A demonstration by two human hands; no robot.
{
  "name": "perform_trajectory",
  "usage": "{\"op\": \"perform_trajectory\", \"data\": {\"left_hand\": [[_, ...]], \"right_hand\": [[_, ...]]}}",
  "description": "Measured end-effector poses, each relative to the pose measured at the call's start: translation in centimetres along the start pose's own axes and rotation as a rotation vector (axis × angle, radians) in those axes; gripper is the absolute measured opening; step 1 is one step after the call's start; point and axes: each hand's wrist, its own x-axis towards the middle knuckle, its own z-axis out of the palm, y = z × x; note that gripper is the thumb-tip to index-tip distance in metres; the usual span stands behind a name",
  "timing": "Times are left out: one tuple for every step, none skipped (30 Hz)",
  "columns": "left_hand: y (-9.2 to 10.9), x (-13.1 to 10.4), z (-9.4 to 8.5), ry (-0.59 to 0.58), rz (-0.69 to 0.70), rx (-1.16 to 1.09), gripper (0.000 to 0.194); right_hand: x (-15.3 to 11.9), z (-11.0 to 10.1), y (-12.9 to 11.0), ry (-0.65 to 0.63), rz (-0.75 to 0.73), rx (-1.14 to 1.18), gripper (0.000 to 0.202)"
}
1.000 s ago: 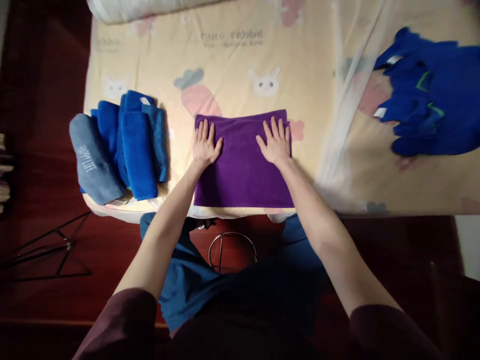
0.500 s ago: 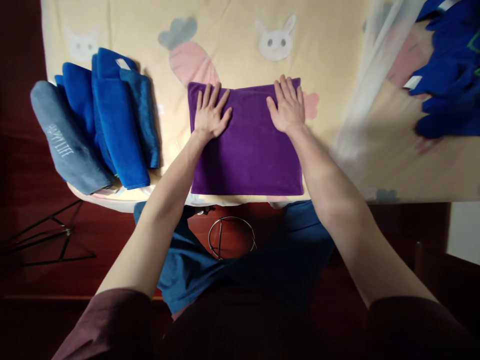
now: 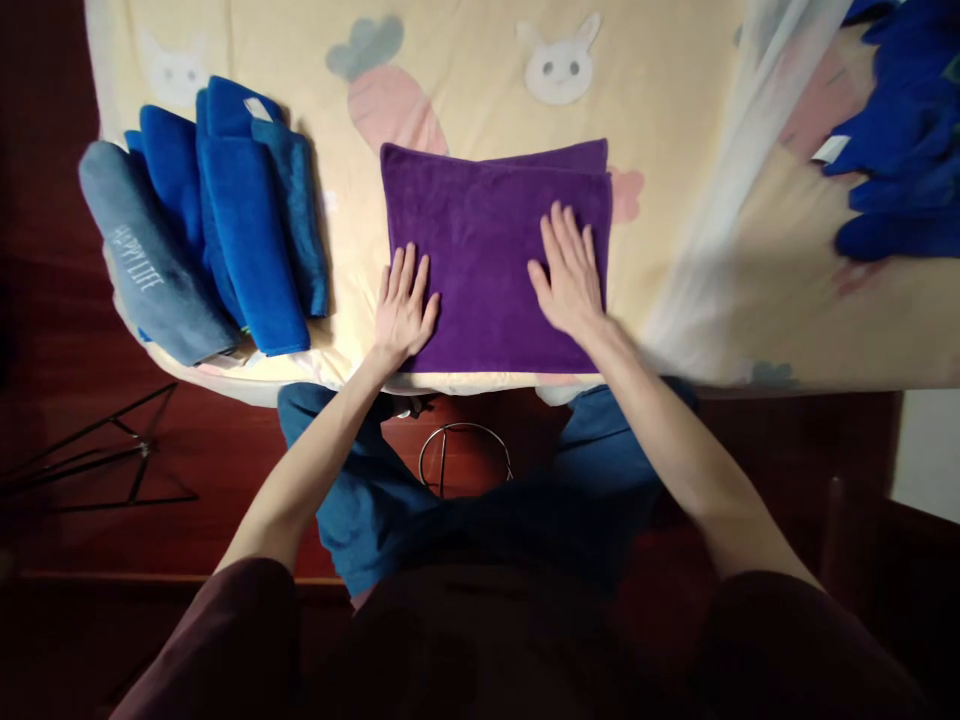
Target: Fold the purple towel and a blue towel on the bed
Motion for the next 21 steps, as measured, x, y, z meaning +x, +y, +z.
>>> {"op": "perform_trajectory", "data": {"left_hand": [[0.0,-2.5,-0.4,-0.010,-0.014,0.011,0.072],[0.0,-4.7,-0.8,-0.019,-0.028,0.027,0.072],[-0.1,-6.7,-1.1,-0.028,-0.035,0.040,0.073],[-0.2,-8.4,-1.3,-0.038,-0.032,0.049,0.073],[-0.2,-9.9,-1.4,-0.049,-0.023,0.058,0.073],[-0.2,-11.2,-1.5,-0.056,-0.014,0.074,0.072],[-0.1,-12.5,-1.6,-0.063,-0.008,0.098,0.072],[-0.1,-13.7,-1.6,-0.065,-0.008,0.126,0.073],[0.0,-14.9,-1.6,-0.066,-0.011,0.152,0.073],[0.1,-16.1,-1.6,-0.066,-0.019,0.173,0.073],[0.2,-17.3,-1.6,-0.065,-0.028,0.190,0.074],[0.3,-18.6,-1.7,-0.064,-0.038,0.203,0.074],[0.3,-19.8,-1.7,-0.063,-0.048,0.212,0.074],[0.4,-21.0,-1.8,-0.063,-0.056,0.217,0.073],[0.4,-22.0,-1.9,-0.064,-0.061,0.219,0.071],[0.4,-22.9,-2.1,-0.067,-0.062,0.216,0.067],[0.4,-23.5,-2.4,-0.071,-0.061,0.212,0.062],[0.3,-24.0,-2.8,-0.075,-0.058,0.206,0.057],[0.1,-24.3,-3.4,-0.081,-0.056,0.199,0.053],[-0.2,-24.5,-4.1,-0.086,-0.061,0.195,0.050],[-0.6,-24.5,-4.9,-0.090,-0.073,0.193,0.047]], "right_hand": [[-2.5,0.2,-0.5,-0.034,-0.011,0.029,0.066],[-4.9,0.4,-0.8,-0.053,-0.012,0.049,0.066],[-7.0,0.7,-1.1,-0.056,-0.002,0.054,0.066],[-8.9,0.9,-1.2,-0.045,0.016,0.045,0.066],[-10.4,1.0,-1.4,-0.030,0.034,0.032,0.067],[-11.7,1.2,-1.5,-0.013,0.048,0.017,0.067],[-12.7,1.3,-1.7,0.002,0.057,0.003,0.067],[-13.6,1.5,-2.0,0.012,0.061,-0.009,0.067],[-14.3,1.6,-2.3,0.019,0.062,-0.020,0.066],[-15.0,1.6,-2.6,0.020,0.062,-0.027,0.066],[-15.6,1.6,-2.9,0.018,0.061,-0.031,0.065],[-16.1,1.6,-3.1,0.014,0.060,-0.031,0.065],[-16.6,1.5,-3.2,0.008,0.053,-0.028,0.065],[-17.1,1.4,-3.1,0.000,0.038,-0.019,0.065],[-17.6,1.1,-2.8,-0.006,0.018,-0.007,0.064],[-18.1,0.8,-2.2,-0.005,-0.002,0.010,0.063],[-18.6,0.4,-1.4,0.006,-0.015,0.031,0.061],[-19.2,-0.1,-0.4,0.025,-0.018,0.055,0.057],[-19.9,-0.6,0.7,0.053,-0.005,0.080,0.053],[-20.6,-1.0,1.8,0.090,0.026,0.103,0.048],[-21.5,-1.5,2.9,0.137,0.067,0.124,0.042]]}}
